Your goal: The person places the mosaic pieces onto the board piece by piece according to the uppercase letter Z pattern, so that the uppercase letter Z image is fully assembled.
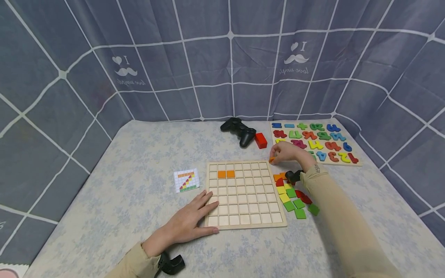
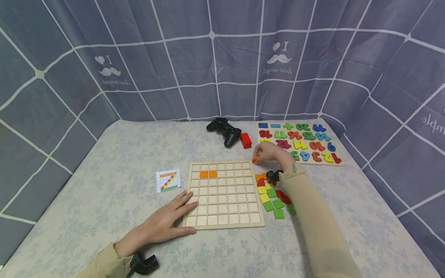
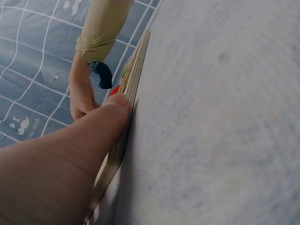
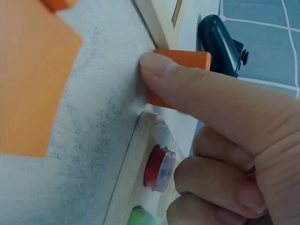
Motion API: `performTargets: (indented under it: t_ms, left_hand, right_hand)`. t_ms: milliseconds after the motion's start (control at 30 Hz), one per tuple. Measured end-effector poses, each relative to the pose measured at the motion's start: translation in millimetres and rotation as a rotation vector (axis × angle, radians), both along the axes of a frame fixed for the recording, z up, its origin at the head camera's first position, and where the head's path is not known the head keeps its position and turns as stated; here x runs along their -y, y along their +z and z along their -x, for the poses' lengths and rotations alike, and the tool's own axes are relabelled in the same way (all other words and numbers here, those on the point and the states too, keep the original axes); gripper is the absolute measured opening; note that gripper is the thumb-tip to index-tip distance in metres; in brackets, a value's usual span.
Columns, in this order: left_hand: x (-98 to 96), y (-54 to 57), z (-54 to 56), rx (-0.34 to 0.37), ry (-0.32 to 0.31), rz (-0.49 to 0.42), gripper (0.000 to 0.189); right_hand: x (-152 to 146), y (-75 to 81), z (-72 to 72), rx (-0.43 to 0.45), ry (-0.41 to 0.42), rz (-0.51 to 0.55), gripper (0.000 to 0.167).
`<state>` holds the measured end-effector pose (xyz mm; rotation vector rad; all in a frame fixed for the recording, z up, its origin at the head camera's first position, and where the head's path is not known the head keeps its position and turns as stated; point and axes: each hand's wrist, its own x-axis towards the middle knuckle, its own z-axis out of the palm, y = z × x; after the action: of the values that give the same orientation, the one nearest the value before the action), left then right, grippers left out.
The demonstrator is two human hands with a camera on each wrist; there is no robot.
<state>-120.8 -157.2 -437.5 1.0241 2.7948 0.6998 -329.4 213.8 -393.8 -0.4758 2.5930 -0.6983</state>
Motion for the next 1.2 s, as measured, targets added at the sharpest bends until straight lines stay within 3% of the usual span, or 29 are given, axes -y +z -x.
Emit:
performTargets:
  t_ms: [233,400,533,767,900,1033,1200]
  left_hand:
    - [1.1,-0.3,-0.2,0.013,-0.008,-0.015,0.075]
    - [1.2,0.2,0.4,0.007,-0.011,-0.015,0.075]
    - [0.8,0.1,0.3,0.01,-0.004,-0.006,0.076]
    - [0.5,-0.2,-0.3,0.028,0.008,-0.004,0.076]
    - [0.3,-0.5,-0.5,0.028,0.01,0.002,0.076]
    - [0.4,-0.1,-0.3,0.036,0.013,0.011,0.076]
    - [1.0,0.9,-0.1,0.033,0.012,0.008,0.076]
  right_hand:
    - [7.9,20.5,-10.5,-0.06,0.017,0.02,0.015]
    - [30.2,37.4,-28.1,-0.092,0.088,0.045,0.013]
    - [53.1,41.8,-43.6,-0.123,0.13,0.056,0.014]
    - [83.8,29.8,-52.9,-0.077,0.105,0.192,0.015]
    - [94.4,16.9,-54.4,-0.052,0.117,0.188,0.011]
    - [99.7,3.7,-57.0,-0.041,0.075,0.18,0.017]
    - [101.0,-6.8,-60.1,-0.088,0.05,0.167,0.019]
